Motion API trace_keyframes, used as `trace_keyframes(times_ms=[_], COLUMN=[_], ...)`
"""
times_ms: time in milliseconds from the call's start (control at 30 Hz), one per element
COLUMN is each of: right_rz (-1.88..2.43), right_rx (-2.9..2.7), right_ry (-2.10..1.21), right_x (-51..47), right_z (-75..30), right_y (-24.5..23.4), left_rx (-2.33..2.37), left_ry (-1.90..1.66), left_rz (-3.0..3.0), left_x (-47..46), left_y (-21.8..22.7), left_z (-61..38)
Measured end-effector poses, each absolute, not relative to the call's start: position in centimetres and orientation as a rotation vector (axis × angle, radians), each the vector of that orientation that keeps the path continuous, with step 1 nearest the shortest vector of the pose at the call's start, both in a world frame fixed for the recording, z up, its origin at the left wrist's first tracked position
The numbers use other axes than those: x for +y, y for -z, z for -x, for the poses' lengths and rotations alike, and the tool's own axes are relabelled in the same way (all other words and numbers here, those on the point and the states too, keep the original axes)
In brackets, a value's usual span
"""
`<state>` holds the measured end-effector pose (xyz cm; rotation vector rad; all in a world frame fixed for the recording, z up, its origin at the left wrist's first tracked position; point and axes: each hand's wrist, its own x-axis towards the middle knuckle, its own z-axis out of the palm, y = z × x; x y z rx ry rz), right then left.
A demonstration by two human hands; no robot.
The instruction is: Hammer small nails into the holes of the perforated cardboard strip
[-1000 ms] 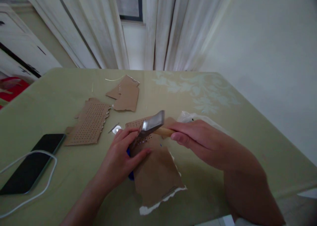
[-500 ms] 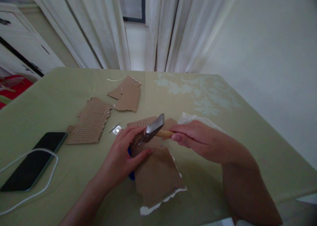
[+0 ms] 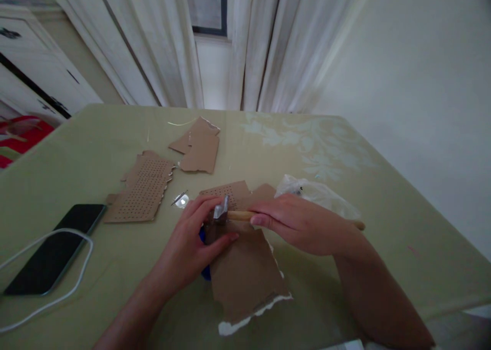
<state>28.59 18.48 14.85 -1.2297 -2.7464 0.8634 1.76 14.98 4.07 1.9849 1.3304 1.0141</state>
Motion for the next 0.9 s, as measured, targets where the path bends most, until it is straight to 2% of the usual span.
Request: trace_keyframes(times_ms=[167, 367, 567, 733, 900], right_rz=[1.195, 1.182, 1.19, 1.264, 1.312], right_rx=[-2.72, -2.7, -2.6, -2.537, -2.542], right_ry=[-0.906, -0.777, -0.85, -0.938, -0.877], right_x=[18.4, 17.7, 17.9, 18.2, 18.2], right_z=[-28.3, -29.2, -30.3, -30.4, -31.0], right_y=[-14.7, -15.2, -16.0, -16.0, -15.8], left_rx=[1.312, 1.249, 1.156, 1.695, 2.169], left_ry=[-1.022, -1.043, -1.098, -1.222, -0.711], left_rz=[-1.953, -1.906, -1.875, -1.911, -2.177], left_x=[14.8, 15.1, 15.8, 17.5, 19.2], left_y=[-4.2, -4.5, -4.8, -3.4, -0.7], left_z=[-1.9, -1.3, 0.2, 2.6, 4.5])
